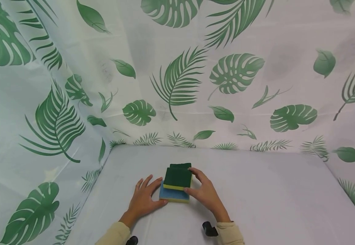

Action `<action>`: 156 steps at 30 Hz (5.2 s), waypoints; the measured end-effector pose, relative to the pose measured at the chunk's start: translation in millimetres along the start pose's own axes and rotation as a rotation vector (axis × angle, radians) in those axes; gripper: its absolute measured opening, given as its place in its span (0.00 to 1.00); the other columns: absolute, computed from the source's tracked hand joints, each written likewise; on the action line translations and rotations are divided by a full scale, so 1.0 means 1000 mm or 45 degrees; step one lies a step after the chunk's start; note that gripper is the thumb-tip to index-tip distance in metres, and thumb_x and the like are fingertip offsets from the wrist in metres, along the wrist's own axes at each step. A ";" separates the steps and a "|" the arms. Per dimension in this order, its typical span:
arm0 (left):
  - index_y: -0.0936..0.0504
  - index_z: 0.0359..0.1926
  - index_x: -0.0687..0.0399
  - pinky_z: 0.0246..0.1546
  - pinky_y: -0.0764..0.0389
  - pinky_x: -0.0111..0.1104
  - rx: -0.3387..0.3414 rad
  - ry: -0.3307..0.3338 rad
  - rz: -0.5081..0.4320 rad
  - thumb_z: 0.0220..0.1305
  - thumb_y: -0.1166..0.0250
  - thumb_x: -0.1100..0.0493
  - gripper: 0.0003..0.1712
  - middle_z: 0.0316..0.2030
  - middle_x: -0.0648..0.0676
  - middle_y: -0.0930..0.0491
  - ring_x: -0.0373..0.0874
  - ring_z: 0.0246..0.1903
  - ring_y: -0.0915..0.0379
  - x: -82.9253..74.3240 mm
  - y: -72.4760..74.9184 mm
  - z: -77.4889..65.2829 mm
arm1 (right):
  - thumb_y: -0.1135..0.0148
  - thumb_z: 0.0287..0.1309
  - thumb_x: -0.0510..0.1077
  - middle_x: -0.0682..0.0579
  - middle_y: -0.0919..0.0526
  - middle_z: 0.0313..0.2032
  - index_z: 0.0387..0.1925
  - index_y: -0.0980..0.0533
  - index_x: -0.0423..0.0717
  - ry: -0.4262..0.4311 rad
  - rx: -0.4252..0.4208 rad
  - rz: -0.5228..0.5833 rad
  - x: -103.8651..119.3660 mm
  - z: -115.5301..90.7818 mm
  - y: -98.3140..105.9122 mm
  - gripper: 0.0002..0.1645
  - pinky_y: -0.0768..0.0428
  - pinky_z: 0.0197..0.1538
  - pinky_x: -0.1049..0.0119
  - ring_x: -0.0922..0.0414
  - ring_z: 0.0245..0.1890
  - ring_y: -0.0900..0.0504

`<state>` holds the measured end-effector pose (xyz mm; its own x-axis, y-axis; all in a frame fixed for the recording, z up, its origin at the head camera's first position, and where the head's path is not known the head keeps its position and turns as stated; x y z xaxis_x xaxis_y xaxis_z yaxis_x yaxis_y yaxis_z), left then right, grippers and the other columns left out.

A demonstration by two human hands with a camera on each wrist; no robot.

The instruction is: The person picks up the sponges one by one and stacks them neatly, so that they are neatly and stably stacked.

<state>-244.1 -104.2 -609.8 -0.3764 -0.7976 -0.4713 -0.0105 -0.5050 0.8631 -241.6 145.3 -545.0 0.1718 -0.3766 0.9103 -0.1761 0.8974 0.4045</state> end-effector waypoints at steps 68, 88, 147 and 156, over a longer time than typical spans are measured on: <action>0.21 0.74 0.41 0.79 0.53 0.63 -0.018 -0.005 0.024 0.59 0.33 0.21 0.50 0.74 0.44 0.26 0.55 0.80 0.46 0.000 -0.001 0.000 | 0.31 0.73 0.53 0.37 0.38 0.80 0.84 0.43 0.51 -0.046 -0.043 0.006 -0.014 -0.019 -0.013 0.48 0.37 0.73 0.27 0.32 0.76 0.35; 0.22 0.75 0.38 0.80 0.57 0.58 -0.008 0.013 -0.009 0.58 0.32 0.21 0.49 0.75 0.41 0.28 0.52 0.81 0.49 0.001 0.001 -0.001 | 0.43 0.81 0.53 0.38 0.48 0.84 0.86 0.49 0.48 -0.006 -0.128 -0.114 -0.019 -0.005 0.015 0.44 0.45 0.75 0.26 0.31 0.80 0.47; 0.21 0.73 0.41 0.80 0.55 0.60 -0.012 0.024 -0.029 0.57 0.31 0.20 0.50 0.75 0.42 0.28 0.53 0.81 0.48 0.002 0.000 0.002 | 0.26 0.65 0.62 0.36 0.49 0.83 0.85 0.46 0.47 -0.180 0.027 -0.171 -0.063 0.042 0.029 0.60 0.52 0.79 0.30 0.34 0.83 0.54; 0.22 0.74 0.37 0.81 0.58 0.57 0.001 0.037 -0.035 0.57 0.32 0.18 0.50 0.75 0.39 0.29 0.50 0.81 0.50 0.004 -0.003 0.001 | 0.25 0.64 0.60 0.36 0.49 0.83 0.85 0.46 0.48 -0.212 0.081 -0.134 -0.069 0.047 0.018 0.60 0.53 0.79 0.29 0.34 0.83 0.55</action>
<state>-246.1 -105.5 -613.5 -0.3490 -0.7928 -0.4997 -0.0212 -0.5264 0.8500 -302.3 177.0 -596.1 0.0313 -0.5053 0.8624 -0.2276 0.8365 0.4984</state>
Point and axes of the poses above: each hand's wrist, its own z-axis towards the middle knuckle, its own y-axis out of the back of the hand, x = y × z, the point moved 7 cm from there along z, towards the middle knuckle
